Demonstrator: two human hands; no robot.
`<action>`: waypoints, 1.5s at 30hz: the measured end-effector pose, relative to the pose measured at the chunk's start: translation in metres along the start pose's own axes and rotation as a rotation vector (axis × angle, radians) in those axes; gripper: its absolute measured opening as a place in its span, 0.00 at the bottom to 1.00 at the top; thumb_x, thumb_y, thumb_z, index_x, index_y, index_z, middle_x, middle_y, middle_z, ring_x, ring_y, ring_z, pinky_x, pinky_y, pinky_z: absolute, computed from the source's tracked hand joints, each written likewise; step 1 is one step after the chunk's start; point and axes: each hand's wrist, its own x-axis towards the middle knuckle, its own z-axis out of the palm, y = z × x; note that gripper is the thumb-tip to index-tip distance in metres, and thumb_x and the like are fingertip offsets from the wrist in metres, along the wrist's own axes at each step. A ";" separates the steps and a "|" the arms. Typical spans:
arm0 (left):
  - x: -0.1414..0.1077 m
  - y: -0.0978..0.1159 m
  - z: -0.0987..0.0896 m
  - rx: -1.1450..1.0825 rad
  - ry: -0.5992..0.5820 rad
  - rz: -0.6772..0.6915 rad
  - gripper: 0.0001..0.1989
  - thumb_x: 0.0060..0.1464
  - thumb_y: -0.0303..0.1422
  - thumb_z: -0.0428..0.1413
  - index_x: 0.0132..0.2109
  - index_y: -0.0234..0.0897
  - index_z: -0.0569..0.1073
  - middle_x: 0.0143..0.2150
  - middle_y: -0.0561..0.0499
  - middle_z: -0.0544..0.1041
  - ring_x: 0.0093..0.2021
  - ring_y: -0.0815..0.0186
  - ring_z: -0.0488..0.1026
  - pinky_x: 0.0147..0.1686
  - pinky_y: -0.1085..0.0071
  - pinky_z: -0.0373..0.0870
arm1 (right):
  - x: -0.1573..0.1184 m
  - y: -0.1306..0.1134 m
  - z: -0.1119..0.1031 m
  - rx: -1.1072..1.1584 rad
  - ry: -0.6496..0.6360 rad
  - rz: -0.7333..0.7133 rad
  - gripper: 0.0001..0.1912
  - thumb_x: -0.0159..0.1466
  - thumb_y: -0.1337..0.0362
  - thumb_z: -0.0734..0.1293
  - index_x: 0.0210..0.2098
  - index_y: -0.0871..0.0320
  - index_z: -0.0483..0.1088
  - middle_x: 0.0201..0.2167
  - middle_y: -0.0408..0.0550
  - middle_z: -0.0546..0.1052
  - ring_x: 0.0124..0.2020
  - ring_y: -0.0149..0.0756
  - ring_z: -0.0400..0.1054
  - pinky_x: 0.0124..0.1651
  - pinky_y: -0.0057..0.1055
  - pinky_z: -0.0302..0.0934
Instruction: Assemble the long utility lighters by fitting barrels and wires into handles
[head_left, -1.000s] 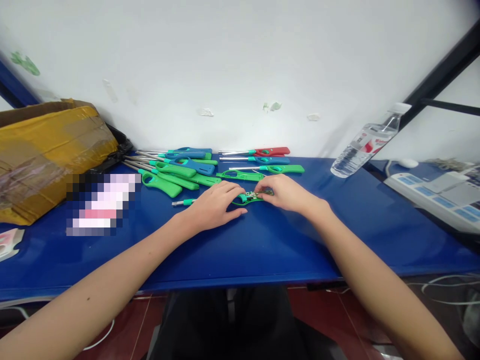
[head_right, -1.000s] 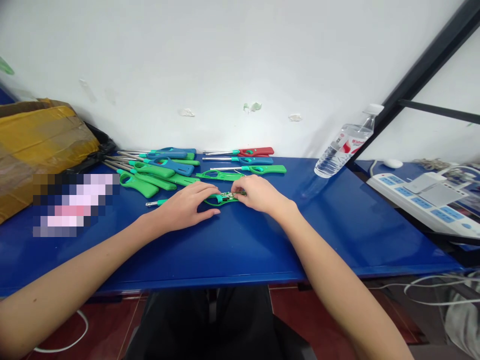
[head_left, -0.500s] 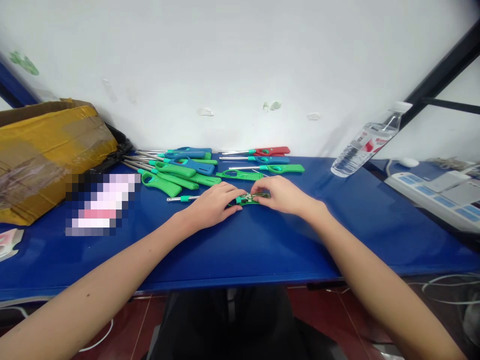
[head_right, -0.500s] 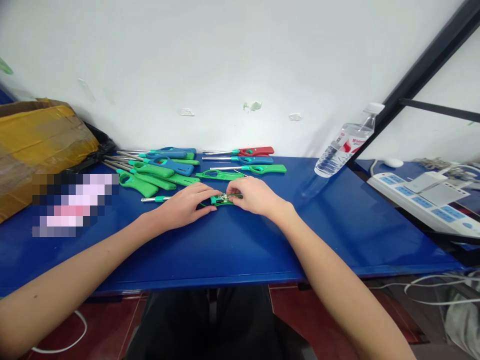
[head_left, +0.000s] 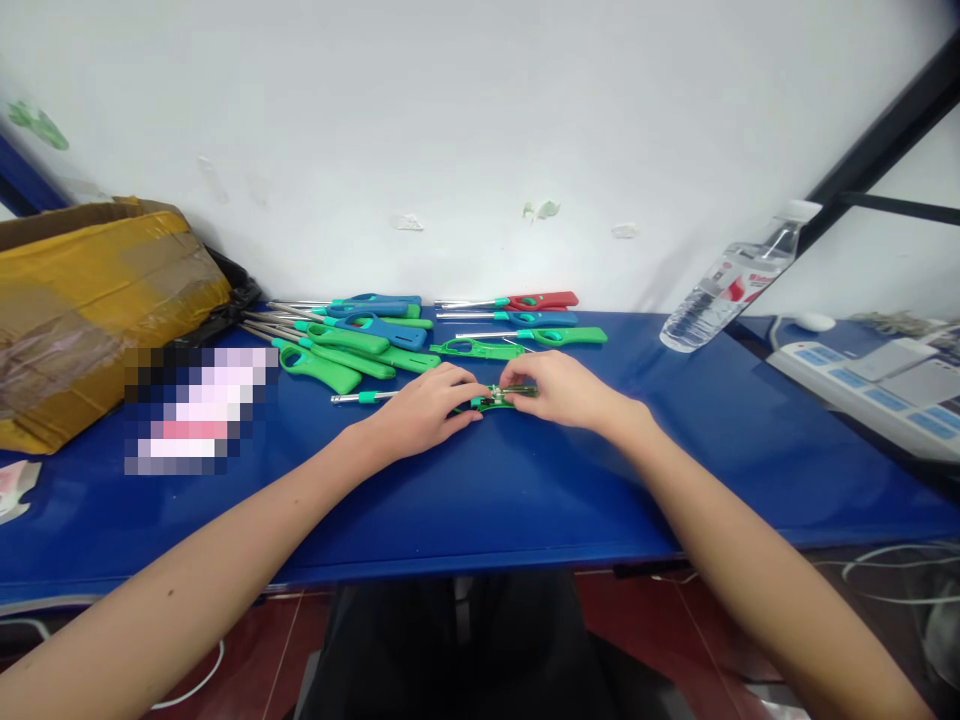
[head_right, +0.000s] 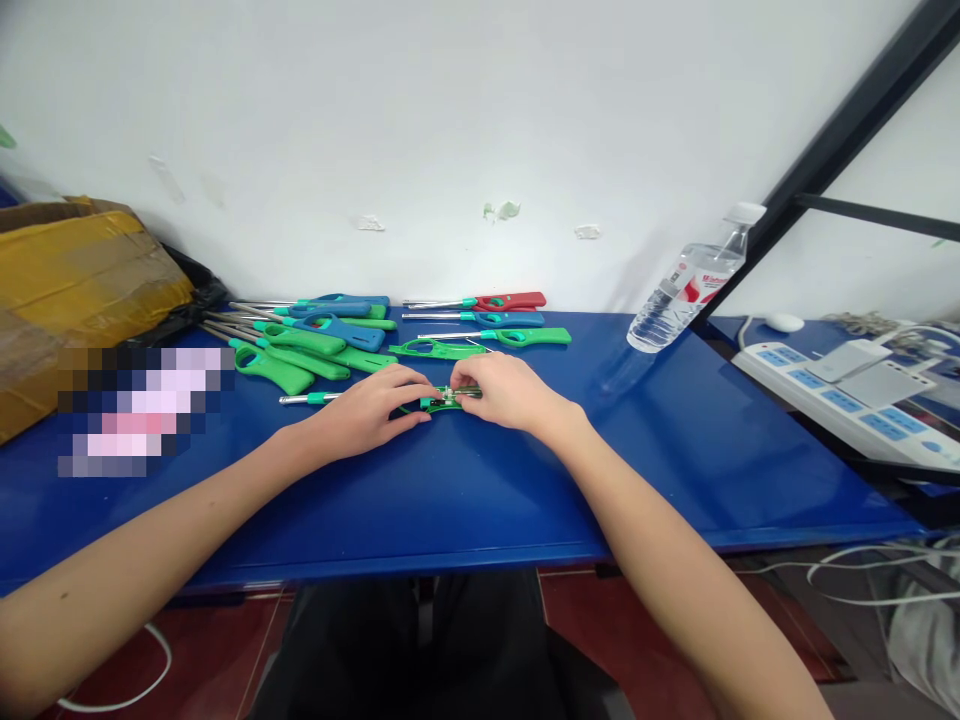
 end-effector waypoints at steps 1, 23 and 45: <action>0.000 0.000 0.000 -0.002 -0.005 0.001 0.14 0.66 0.33 0.53 0.56 0.37 0.72 0.50 0.43 0.73 0.48 0.57 0.69 0.49 0.62 0.68 | 0.000 0.000 0.000 -0.001 -0.002 0.002 0.05 0.61 0.67 0.68 0.37 0.57 0.76 0.36 0.47 0.80 0.37 0.38 0.72 0.38 0.32 0.60; 0.002 0.007 -0.007 0.028 -0.009 -0.069 0.15 0.63 0.33 0.56 0.54 0.35 0.66 0.48 0.44 0.74 0.48 0.57 0.70 0.47 0.63 0.68 | -0.002 -0.002 -0.001 0.002 0.008 -0.031 0.07 0.62 0.68 0.66 0.40 0.57 0.74 0.39 0.49 0.79 0.39 0.39 0.71 0.41 0.34 0.61; 0.002 0.007 -0.006 0.080 -0.017 -0.143 0.21 0.61 0.36 0.60 0.58 0.37 0.65 0.50 0.45 0.76 0.48 0.57 0.74 0.44 0.65 0.69 | -0.003 -0.003 -0.003 0.035 0.001 -0.025 0.06 0.61 0.68 0.68 0.38 0.57 0.74 0.38 0.48 0.79 0.38 0.39 0.70 0.39 0.33 0.60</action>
